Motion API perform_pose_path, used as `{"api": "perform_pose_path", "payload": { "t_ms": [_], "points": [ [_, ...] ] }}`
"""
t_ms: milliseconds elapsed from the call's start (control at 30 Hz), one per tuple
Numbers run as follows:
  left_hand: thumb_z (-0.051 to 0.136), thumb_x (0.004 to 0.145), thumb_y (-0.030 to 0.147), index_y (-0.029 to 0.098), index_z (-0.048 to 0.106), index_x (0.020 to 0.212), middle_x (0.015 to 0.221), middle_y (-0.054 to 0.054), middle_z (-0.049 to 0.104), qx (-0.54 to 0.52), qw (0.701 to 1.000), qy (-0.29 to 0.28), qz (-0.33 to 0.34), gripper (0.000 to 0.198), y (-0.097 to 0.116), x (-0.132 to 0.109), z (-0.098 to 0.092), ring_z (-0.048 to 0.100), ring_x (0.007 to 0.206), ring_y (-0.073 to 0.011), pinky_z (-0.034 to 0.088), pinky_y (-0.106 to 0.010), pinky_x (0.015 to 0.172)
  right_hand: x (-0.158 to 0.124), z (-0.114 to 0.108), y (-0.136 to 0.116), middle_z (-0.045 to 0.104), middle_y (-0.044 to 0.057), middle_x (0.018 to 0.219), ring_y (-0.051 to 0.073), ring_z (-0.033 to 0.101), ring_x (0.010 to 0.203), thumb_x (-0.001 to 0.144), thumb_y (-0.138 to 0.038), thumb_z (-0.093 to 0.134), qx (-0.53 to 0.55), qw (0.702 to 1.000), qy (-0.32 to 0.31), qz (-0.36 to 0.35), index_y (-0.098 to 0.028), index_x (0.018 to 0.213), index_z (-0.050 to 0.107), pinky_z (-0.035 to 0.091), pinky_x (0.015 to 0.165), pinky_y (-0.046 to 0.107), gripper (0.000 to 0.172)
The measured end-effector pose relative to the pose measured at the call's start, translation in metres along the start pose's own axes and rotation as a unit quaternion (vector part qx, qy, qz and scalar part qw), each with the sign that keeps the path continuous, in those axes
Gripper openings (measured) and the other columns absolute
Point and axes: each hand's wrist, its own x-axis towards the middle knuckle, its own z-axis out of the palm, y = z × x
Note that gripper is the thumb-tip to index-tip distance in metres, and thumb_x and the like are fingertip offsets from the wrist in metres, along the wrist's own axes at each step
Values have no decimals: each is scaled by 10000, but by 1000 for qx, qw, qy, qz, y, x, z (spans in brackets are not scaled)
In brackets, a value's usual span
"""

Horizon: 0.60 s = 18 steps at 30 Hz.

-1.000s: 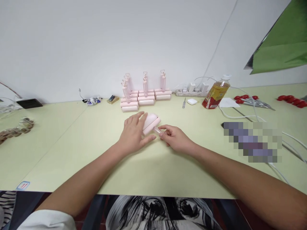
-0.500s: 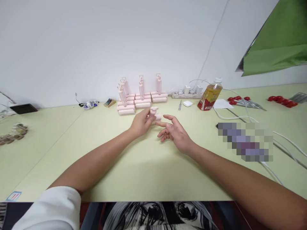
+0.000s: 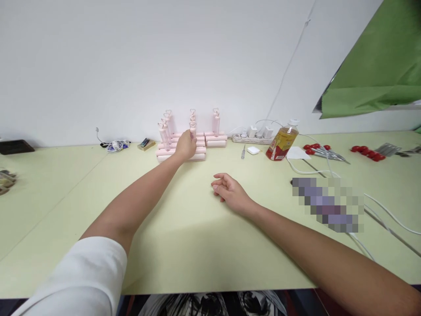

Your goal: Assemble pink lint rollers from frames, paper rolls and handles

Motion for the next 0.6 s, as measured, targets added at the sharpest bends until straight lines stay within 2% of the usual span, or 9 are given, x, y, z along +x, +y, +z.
{"api": "perform_pose_path", "payload": {
  "t_ms": [200, 333, 433, 500, 533, 567, 600],
  "points": [
    [475, 876, 183, 167, 552, 940, 1014, -121, 589, -9, 1000, -17, 11, 101, -6, 16, 3, 550, 904, -245, 434, -376, 829, 0, 0, 3, 625, 56, 1008, 141, 599, 750, 793, -349, 587, -22, 1000, 19, -3, -204, 1072, 550, 460, 557, 251, 316],
    [480, 874, 187, 145, 582, 990, 1024, -130, 582, -16, 999, -27, 25, 160, -9, 18, 2, 552, 909, -237, 439, -368, 845, 1, 2, 5, 623, 47, 941, 148, 594, 735, 794, -341, 574, -37, 999, 13, -1, -198, 1014, 569, 448, 531, 246, 262],
    [491, 881, 234, 124, 547, 1177, 1067, -144, 575, -20, 999, -24, 21, 320, -12, 13, 1, 562, 926, -249, 441, -383, 860, 12, -3, 2, 614, 40, 852, 170, 600, 696, 824, -377, 528, -76, 997, 12, 4, -190, 1019, 557, 457, 505, 264, 271],
    [507, 885, 296, 119, 425, 1344, 1169, -169, 539, -20, 1000, -4, 7, 499, -12, 5, -1, 561, 981, -267, 438, -402, 881, 29, -14, -4, 624, 47, 836, 188, 610, 714, 849, -382, 481, -167, 984, 47, -26, -181, 1029, 568, 498, 581, 310, 283],
    [512, 885, 318, 118, 358, 1398, 1222, -183, 509, -18, 1000, 12, 3, 572, -11, 0, -3, 552, 1025, -278, 432, -412, 900, 42, -21, -8, 636, 61, 872, 200, 616, 773, 860, -376, 467, -238, 966, 81, -65, -179, 1028, 588, 511, 669, 340, 286],
    [513, 884, 329, 117, 316, 1424, 1263, -193, 482, -15, 999, 30, 5, 613, -9, -7, -5, 534, 1073, -289, 422, -421, 924, 57, -29, -13, 640, 85, 983, 222, 614, 879, 859, -367, 471, -317, 936, 105, -111, -186, 1063, 604, 505, 775, 376, 302],
    [504, 888, 325, 121, 302, 1430, 1284, -194, 468, -10, 999, 49, 20, 613, -8, -16, -8, 512, 1116, -295, 408, -427, 950, 73, -37, -19, 602, 119, 1141, 263, 574, 1031, 832, -352, 516, -342, 923, 120, -128, -189, 1120, 602, 467, 881, 424, 342]
  ]
}}
